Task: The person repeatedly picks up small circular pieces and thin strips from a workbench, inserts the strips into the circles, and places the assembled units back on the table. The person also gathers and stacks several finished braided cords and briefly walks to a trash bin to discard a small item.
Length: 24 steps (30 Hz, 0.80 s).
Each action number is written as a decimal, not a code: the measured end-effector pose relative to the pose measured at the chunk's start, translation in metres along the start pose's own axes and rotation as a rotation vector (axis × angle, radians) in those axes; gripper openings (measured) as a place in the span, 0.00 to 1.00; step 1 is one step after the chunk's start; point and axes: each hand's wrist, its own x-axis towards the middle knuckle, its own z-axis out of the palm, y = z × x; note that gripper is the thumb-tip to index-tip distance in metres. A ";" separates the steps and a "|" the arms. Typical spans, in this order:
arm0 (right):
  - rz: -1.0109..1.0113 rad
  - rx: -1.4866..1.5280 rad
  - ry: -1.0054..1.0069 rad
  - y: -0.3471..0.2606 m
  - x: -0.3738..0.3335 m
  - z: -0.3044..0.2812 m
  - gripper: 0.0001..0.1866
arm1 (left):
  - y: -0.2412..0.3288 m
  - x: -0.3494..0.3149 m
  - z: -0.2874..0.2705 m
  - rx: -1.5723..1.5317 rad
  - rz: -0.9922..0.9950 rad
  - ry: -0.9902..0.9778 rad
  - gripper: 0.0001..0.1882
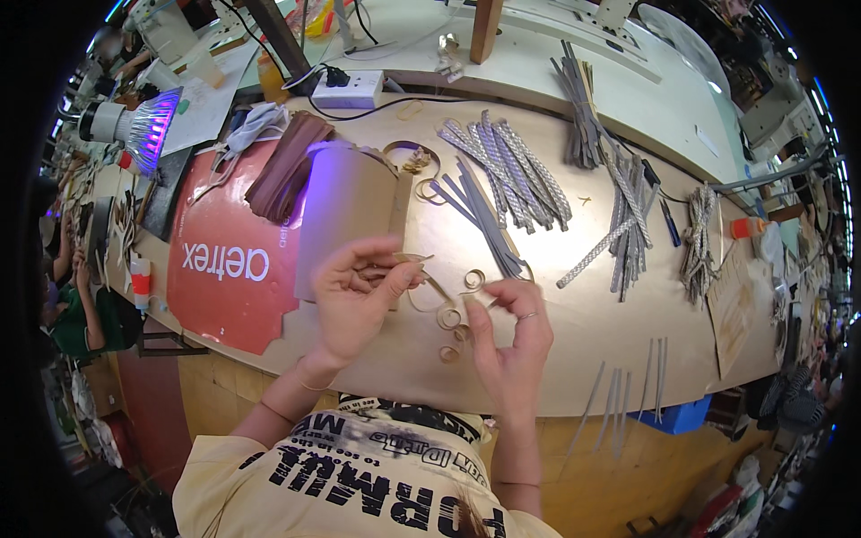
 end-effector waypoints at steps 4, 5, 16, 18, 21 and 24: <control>0.007 0.271 -0.050 -0.024 -0.010 -0.002 0.03 | -0.003 -0.001 0.005 0.426 0.489 -0.064 0.13; -0.006 0.290 -0.035 -0.028 -0.011 -0.001 0.03 | -0.003 -0.003 0.006 0.492 0.561 -0.084 0.15; 0.070 0.347 -0.039 -0.032 -0.007 -0.001 0.05 | 0.002 -0.009 0.006 0.729 0.705 -0.136 0.18; 0.069 0.336 -0.033 -0.032 -0.007 -0.001 0.05 | 0.001 -0.010 0.007 0.746 0.715 -0.139 0.19; 0.059 0.314 -0.027 -0.031 -0.006 0.000 0.04 | -0.002 -0.010 0.008 0.772 0.745 -0.137 0.20; 0.061 0.293 -0.022 -0.030 -0.006 0.000 0.04 | -0.003 -0.009 0.008 0.793 0.785 -0.134 0.20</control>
